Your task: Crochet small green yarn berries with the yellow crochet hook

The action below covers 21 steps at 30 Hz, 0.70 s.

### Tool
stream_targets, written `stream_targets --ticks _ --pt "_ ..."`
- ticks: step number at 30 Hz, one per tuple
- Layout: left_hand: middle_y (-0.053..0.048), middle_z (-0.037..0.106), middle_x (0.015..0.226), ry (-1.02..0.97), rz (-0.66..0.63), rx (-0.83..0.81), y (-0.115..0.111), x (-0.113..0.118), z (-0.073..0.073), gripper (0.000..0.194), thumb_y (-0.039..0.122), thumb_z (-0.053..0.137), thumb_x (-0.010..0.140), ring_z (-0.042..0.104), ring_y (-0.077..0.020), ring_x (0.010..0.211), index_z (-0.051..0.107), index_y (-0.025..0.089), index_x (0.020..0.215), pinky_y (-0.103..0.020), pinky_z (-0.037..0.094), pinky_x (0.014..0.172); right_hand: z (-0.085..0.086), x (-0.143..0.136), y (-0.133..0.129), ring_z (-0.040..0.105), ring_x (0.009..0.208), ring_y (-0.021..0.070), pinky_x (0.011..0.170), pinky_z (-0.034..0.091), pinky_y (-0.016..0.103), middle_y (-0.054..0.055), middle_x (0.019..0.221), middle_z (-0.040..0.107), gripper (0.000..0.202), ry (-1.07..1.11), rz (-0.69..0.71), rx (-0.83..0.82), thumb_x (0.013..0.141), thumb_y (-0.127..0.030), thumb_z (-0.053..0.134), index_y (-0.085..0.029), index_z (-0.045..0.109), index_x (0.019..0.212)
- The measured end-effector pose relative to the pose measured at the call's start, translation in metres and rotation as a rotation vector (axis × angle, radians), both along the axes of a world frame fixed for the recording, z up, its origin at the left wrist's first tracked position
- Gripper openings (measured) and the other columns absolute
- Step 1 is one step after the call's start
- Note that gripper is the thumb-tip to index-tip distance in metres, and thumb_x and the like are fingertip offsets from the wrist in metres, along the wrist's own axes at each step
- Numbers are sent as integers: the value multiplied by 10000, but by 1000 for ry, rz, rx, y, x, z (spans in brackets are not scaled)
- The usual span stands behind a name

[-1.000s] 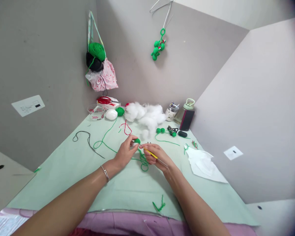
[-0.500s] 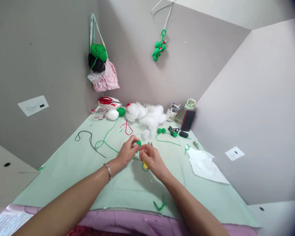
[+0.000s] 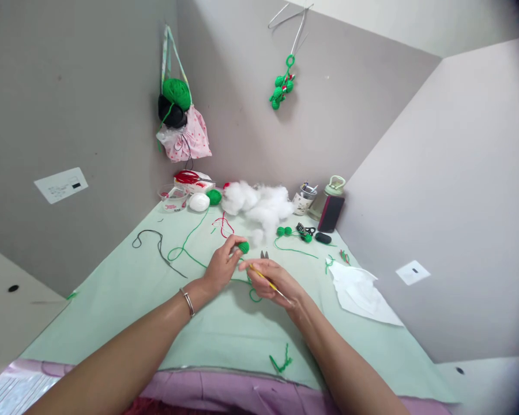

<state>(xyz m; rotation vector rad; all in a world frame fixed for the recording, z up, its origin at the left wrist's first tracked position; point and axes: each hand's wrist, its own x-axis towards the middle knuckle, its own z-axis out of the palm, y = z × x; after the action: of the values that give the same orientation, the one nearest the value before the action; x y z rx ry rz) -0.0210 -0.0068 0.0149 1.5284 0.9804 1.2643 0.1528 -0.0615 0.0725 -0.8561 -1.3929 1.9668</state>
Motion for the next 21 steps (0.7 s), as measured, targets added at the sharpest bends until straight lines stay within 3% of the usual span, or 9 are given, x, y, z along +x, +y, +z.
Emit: stream_targets --ticks 3,5,6,8,12,15,17,19,21 --pt "-107 682 1278 -53 61 -55 10 -4 -1 335 362 665 996 690 -253 1077 655 175 1274 -470 599 916 8 0 -8 334 419 76 417 262 227 -68 512 466 441 -59 253 -15 889 -514 719 -107 749 1058" --pt "-112 674 1301 -106 89 -101 16 -9 2 354 365 663 997 688 -259 1093 645 178 1297 -478 598 924 18 6 -11 388 481 92 471 318 229 -54 578 503 442 -248 380 96 968 -498 615 -138 732 1196" --pt "-113 672 1306 -135 90 -123 18 -12 4 361 369 661 998 687 -261 1098 642 178 1304 -480 597 926 23 11 -10 411 513 101 504 348 232 -49 600 509 429 -392 343 204 998 -478 560 -159 723 1234" --pt "-114 673 1307 -191 64 -162 20 -15 10 365 376 659 998 687 -264 1105 644 176 1303 -486 593 934 30 28 -6 502 600 129 598 421 248 -22 667 579 365 -809 107 467 1032 -425 483 -220 758 1155" --pt "-108 695 1264 -283 -19 -225 15 -15 19 337 404 658 993 684 -266 1109 673 161 1227 -500 568 961 26 63 9 624 857 254 797 464 358 100 833 660 251 -1069 -249 576 964 -248 521 -166 743 882" --pt "-87 740 1174 -337 -57 -261 7 -9 23 254 348 633 980 674 -249 1121 680 181 1165 -462 509 1018 15 63 15 614 1098 333 917 463 428 187 1099 667 238 -1088 -452 633 942 -247 548 -155 716 1084" --pt "-62 763 1132 -356 -84 -280 0 -3 26 217 286 616 941 661 -228 1126 681 215 1135 -405 466 1036 7 47 15 588 1193 310 987 458 427 174 1260 640 345 -1008 -507 669 958 -298 560 -194 646 1276" --pt "-43 763 1136 -360 -113 -290 -8 3 29 219 271 626 895 649 -218 1112 695 239 1101 -363 452 1016 0 25 12 631 1155 251 967 495 372 120 1284 662 417 -880 -478 677 957 -359 594 -229 596 1353" --pt "-36 752 1119 -355 -139 -296 -15 8 32 215 271 647 857 641 -217 1061 718 240 1058 -344 464 968 -6 6 9 688 970 210 823 538 318 74 1142 731 354 -768 -422 649 928 -397 645 -223 654 1236"
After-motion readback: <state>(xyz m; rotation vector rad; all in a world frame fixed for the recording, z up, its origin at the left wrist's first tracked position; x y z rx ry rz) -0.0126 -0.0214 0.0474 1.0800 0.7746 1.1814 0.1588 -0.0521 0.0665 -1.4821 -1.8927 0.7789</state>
